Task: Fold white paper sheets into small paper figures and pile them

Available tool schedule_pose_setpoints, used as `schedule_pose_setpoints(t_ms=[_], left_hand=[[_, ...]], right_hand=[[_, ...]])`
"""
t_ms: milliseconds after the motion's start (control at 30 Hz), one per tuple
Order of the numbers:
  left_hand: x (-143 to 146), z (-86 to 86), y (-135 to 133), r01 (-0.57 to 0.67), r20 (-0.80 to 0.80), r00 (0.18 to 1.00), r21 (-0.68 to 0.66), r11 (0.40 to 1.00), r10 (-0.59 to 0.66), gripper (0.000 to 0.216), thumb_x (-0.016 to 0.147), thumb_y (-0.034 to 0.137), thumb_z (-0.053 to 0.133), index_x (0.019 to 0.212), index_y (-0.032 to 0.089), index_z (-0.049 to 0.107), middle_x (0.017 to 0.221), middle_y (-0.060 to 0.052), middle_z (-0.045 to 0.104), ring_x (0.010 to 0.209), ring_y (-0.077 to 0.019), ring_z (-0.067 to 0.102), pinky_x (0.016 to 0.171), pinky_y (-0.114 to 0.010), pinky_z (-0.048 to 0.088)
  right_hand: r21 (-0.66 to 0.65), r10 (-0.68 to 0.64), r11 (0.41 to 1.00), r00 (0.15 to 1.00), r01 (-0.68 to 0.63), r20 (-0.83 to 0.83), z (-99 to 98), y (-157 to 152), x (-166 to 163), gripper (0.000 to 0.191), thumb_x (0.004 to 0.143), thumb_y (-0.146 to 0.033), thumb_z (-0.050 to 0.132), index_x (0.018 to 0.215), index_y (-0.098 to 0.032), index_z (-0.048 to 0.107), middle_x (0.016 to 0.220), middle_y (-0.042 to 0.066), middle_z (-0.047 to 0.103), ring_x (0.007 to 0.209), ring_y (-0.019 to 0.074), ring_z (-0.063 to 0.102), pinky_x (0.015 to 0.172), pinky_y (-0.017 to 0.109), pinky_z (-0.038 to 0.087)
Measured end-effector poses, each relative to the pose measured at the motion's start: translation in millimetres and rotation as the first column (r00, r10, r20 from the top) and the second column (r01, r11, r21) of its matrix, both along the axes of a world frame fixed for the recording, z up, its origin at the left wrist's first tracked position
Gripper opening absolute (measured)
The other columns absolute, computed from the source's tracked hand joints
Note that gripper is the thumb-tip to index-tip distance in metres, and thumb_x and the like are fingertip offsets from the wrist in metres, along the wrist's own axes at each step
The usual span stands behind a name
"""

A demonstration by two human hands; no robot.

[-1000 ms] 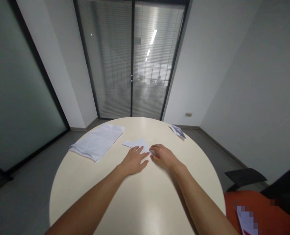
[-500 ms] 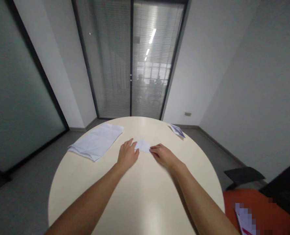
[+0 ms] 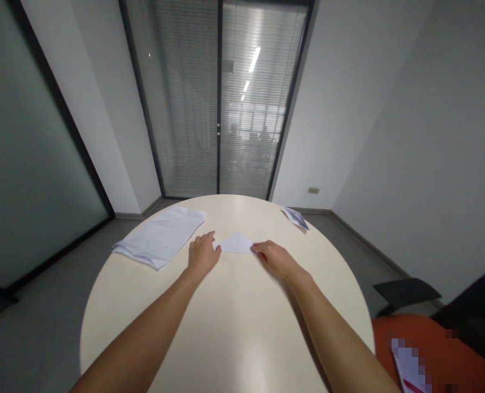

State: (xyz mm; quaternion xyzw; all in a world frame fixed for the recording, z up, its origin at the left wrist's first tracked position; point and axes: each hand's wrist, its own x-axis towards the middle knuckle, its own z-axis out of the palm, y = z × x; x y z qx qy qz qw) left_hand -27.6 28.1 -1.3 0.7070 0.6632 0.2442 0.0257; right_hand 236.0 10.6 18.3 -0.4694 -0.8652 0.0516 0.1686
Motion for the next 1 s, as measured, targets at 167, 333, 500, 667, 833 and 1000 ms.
schedule_pose_setpoints(t_ms=[167,333,500,667,833,1000], left_hand=[[-2,-0.8,4,-0.017,0.034,0.999,-0.009,1.0,0.017,0.047,0.086,0.03,0.06,0.132,0.021,0.055,0.117,-0.007,0.07,0.11,-0.0277,0.061,0.093,-0.041,0.046],[-4,0.8,5,-0.009,0.02,1.0,-0.03,1.0,0.01,0.042,0.086,0.032,0.06,0.127,0.022,0.06,0.113,-0.007,0.072,0.109,-0.027,0.063,0.092,-0.039,0.046],[-5,0.5,7,-0.012,0.02,1.0,-0.078,0.997,0.014,0.033,0.09,0.029,0.058,0.121,0.022,0.065,0.106,-0.004,0.075,0.103,-0.0224,0.067,0.089,-0.034,0.046],[-5,6.3,2,0.031,-0.098,0.994,-0.066,0.997,-0.037,0.024,0.096,0.028,0.05,0.102,0.023,0.073,0.102,-0.005,0.074,0.097,-0.0206,0.068,0.084,-0.031,0.045],[0,14.4,-8,0.06,-0.264,0.963,-0.011,0.998,-0.061,0.026,0.099,0.026,0.046,0.101,0.02,0.071,0.099,-0.008,0.07,0.094,-0.0234,0.066,0.081,-0.034,0.043],[5,18.6,-13,0.089,-0.348,0.932,-0.041,0.995,-0.098,0.031,0.1,0.019,0.04,0.101,0.017,0.071,0.1,-0.011,0.068,0.096,-0.0257,0.064,0.083,-0.038,0.042]], right_hand=[[0.0,0.016,1.0,1.0,-0.016,-0.012,-0.5,0,1,0.039,0.094,-0.01,0.046,0.119,-0.025,0.071,0.129,0.003,0.069,0.12,0.0207,0.06,0.101,0.032,0.046],[0.003,0.016,1.0,1.0,-0.016,-0.021,-5.2,4,3,0.041,0.091,-0.008,0.047,0.119,-0.024,0.071,0.129,0.003,0.069,0.12,0.0215,0.06,0.102,0.033,0.046],[0.002,0.028,1.0,0.998,-0.028,-0.063,-7.6,7,3,0.04,0.09,-0.008,0.046,0.118,-0.022,0.071,0.127,0.006,0.07,0.119,0.0223,0.06,0.102,0.033,0.044],[-0.013,0.025,1.0,0.999,-0.026,-0.048,1.4,3,-2,0.031,0.087,-0.005,0.046,0.1,-0.019,0.07,0.11,0.008,0.074,0.1,0.0207,0.064,0.091,0.028,0.043],[-0.039,-0.053,0.998,0.998,0.054,0.02,8.9,-3,-7,0.024,0.087,-0.006,0.046,0.087,-0.019,0.065,0.088,0.007,0.072,0.08,0.0181,0.061,0.074,0.025,0.038],[-0.076,-0.093,0.992,0.994,0.097,0.06,12.2,-5,-10,0.024,0.091,-0.009,0.044,0.092,-0.019,0.067,0.089,0.008,0.071,0.083,0.0181,0.061,0.075,0.025,0.036]])
